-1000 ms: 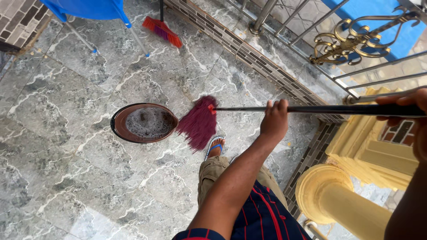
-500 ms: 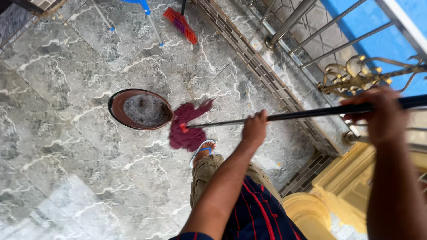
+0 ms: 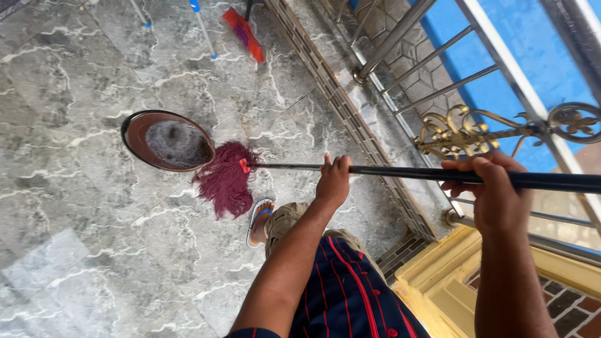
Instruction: The person mops a tiled floor by moving a mop across the surface and dipping it into a bucket of water. They navigate around a blue chair and a broom while mopping toward a doorway.
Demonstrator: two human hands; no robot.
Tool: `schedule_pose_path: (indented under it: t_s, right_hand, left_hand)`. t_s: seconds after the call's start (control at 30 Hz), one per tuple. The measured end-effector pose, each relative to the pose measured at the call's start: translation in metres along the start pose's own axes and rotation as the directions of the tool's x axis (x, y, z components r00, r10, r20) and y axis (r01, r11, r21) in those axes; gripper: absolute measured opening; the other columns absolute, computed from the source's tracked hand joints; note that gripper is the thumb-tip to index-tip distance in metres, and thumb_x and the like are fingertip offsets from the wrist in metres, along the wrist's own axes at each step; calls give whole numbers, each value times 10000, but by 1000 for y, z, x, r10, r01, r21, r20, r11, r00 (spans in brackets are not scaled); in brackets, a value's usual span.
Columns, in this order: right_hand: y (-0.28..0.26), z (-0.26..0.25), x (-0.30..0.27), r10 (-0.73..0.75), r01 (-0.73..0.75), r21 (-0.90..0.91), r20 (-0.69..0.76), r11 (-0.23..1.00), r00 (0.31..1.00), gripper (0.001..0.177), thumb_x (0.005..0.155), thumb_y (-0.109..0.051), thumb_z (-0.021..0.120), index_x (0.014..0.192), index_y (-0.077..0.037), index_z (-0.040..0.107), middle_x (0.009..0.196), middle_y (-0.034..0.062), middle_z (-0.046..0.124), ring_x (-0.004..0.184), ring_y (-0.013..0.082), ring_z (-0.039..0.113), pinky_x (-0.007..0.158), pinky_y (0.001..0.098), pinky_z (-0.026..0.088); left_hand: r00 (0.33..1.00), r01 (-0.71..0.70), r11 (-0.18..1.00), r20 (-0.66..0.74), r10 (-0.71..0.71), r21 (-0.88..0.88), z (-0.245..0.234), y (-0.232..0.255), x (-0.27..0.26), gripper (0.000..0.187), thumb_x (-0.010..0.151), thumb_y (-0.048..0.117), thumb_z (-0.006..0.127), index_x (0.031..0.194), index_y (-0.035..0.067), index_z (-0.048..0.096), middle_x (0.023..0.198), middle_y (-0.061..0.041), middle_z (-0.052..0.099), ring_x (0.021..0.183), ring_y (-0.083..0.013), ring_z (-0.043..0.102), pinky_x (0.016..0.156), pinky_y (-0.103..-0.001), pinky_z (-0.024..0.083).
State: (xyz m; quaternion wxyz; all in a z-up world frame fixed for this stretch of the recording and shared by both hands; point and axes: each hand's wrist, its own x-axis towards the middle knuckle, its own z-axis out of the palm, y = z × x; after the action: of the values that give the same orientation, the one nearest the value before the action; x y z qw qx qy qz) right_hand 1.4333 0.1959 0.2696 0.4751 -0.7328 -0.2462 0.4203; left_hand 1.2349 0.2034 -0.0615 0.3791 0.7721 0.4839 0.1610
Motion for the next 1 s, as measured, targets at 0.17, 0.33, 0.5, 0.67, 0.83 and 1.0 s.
schedule_pose_path:
  t_s: [0.17, 0.33, 0.5, 0.67, 0.83, 1.0]
  right_hand:
    - [-29, -19, -5, -148, 144, -69, -50, 987, 988, 236, 1096, -83, 488, 920, 56, 563, 988, 306, 705, 749, 332, 695, 681, 349, 574]
    - [1, -17, 13, -194, 199, 41, -102, 979, 976, 299, 1156, -132, 496, 915, 34, 561, 985, 287, 703, 687, 290, 658, 666, 337, 548]
    - [38, -4, 37, -145, 170, 107, -204, 980, 968, 289, 1165, -162, 523, 926, -3, 548, 975, 253, 705, 674, 262, 640, 631, 318, 521]
    - [67, 43, 65, -8, 51, 200, -211, 978, 977, 240, 1135, -203, 526, 953, -47, 542, 990, 196, 722, 702, 243, 641, 634, 316, 538]
    - [90, 139, 76, 204, -175, 197, -141, 965, 969, 220, 1056, -234, 532, 904, -76, 553, 1076, 159, 710, 834, 203, 688, 728, 338, 608]
    - [103, 224, 55, 325, -337, 278, 89, 899, 941, 283, 1061, -268, 541, 1034, -12, 656, 1211, 185, 698, 894, 241, 671, 821, 415, 592]
  left_hand:
    - [986, -117, 993, 117, 120, -29, -12, 41, 70, 176, 1041, 124, 527, 1205, 125, 464, 1216, -186, 601, 1383, -564, 423, 1036, -685, 450]
    - [976, -57, 998, 212, 49, 31, -12, 51, 110, 215, 1032, 138, 505, 1244, 133, 469, 1269, -171, 608, 1393, -505, 441, 1021, -651, 495]
    - [967, -19, 1000, 255, 20, -7, -29, 23, 124, 250, 1030, 110, 513, 1271, 178, 510, 1276, -118, 645, 1389, -468, 521, 1071, -572, 541]
    - [934, 111, 984, 325, -151, 140, -82, -17, 135, 299, 1001, 280, 569, 1286, 207, 515, 1386, -91, 578, 1395, -456, 443, 1021, -630, 473]
    - [964, 124, 979, 216, -158, 161, -95, -103, 132, 483, 972, 311, 631, 1405, 169, 471, 1567, -241, 385, 1448, -481, 369, 1027, -577, 483]
    - [894, 247, 922, 296, -335, 298, -141, -183, 121, 570, 994, 269, 602, 1520, 204, 390, 1700, -174, 166, 1527, -508, 203, 1187, -633, 328]
